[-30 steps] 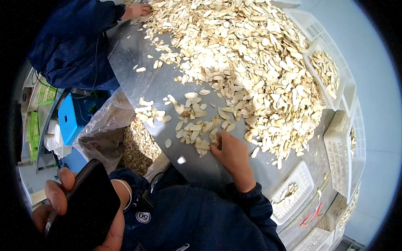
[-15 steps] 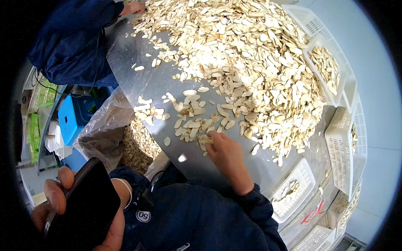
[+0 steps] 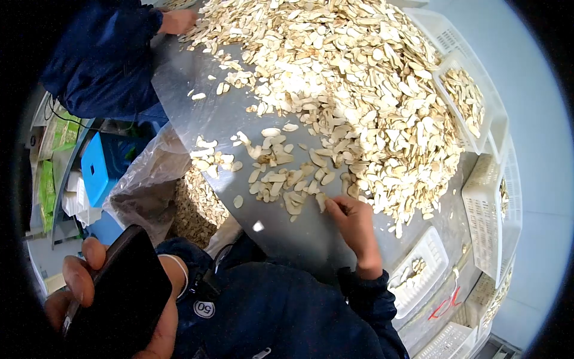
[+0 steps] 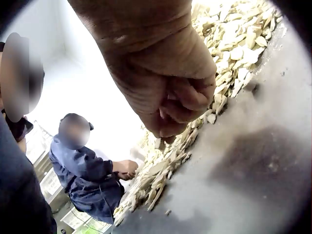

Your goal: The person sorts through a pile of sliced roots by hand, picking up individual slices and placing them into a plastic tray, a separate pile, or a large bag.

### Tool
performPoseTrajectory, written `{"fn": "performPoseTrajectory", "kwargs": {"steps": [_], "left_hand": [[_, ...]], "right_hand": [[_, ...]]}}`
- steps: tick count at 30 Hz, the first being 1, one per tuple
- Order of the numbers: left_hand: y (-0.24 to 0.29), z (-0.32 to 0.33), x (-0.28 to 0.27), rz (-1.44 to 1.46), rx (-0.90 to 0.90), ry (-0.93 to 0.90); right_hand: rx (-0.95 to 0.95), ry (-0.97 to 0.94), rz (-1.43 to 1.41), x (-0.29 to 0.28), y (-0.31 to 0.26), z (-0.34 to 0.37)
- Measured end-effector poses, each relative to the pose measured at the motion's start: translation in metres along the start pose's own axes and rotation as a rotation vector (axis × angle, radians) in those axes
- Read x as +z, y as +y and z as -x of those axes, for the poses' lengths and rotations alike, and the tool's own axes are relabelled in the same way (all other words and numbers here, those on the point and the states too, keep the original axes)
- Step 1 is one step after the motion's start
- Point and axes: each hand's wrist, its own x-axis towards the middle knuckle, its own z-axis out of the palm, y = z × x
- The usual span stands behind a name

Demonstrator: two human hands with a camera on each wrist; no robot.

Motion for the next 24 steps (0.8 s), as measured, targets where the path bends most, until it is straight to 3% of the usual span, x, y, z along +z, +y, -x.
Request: {"fn": "performPoseTrajectory", "kwargs": {"steps": [3,5,6,8,10,14,17,24], "left_hand": [[0.002,-0.015,0.015,-0.214,-0.067,-0.023],[-0.002,-0.016,0.028,-0.263,0.023,0.230],[-0.008,-0.020,0.049,-0.307,0.101,0.480],[-0.010,-0.012,0.043,-0.161,0.149,0.469],[-0.008,0.001,-0.002,0.216,0.084,-0.055],[-0.014,0.000,0.025,0.290,0.116,0.041],[-0.006,0.014,-0.016,0.201,0.083,-0.043],[-0.006,0.014,-0.007,0.183,0.062,0.000]], "right_hand": [[-0.092,0.033,0.245,0.001,-0.002,0.004],[-0.145,0.088,0.362,0.001,-0.003,0.004],[-0.171,0.140,0.395,0.002,-0.004,0.005],[-0.195,0.165,0.429,0.004,-0.008,0.006],[-0.189,0.116,0.434,0.007,-0.014,0.009],[-0.264,0.168,0.539,0.017,-0.003,0.005],[-0.274,0.161,0.554,0.020,-0.001,0.003],[-0.203,0.118,0.456,0.017,-0.003,0.003]]}}
